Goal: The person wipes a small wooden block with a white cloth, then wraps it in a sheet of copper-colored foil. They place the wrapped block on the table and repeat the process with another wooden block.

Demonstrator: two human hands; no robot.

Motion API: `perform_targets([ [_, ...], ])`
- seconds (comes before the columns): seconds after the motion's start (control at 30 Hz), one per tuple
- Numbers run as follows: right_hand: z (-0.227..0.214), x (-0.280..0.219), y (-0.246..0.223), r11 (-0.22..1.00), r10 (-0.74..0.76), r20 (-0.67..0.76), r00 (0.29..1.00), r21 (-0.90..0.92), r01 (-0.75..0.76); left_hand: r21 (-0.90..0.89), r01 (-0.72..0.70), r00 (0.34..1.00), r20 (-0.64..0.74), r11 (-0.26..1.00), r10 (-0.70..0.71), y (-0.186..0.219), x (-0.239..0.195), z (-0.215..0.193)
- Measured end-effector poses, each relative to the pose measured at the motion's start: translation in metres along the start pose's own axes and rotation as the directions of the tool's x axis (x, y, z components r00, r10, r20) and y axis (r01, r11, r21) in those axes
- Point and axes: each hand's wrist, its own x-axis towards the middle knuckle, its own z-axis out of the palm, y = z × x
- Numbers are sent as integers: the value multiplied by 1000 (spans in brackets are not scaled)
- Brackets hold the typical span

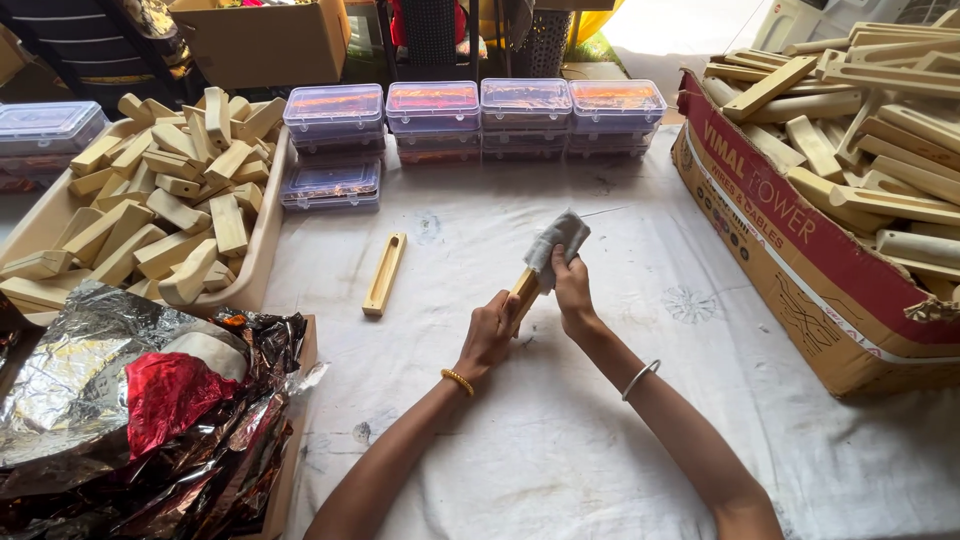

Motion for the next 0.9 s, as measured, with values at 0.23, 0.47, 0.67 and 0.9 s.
perform_targets([
  [0.23, 26, -14, 23, 996, -16, 113, 993, -80, 26, 102, 100, 992, -87, 990, -92, -22, 5, 4],
  [0.47, -11, 7, -3, 995, 17, 54, 998, -100, -12, 121, 5, 999, 47, 993, -10, -15, 4, 3],
  [0.67, 23, -20, 5, 991, -104, 121, 987, -75, 114, 129, 46, 998, -53, 991, -40, -20, 2, 4],
  [0.9, -3, 9, 19, 929, -100, 219, 971, -328, 170, 129, 21, 999, -32, 991, -17, -10, 3, 3],
])
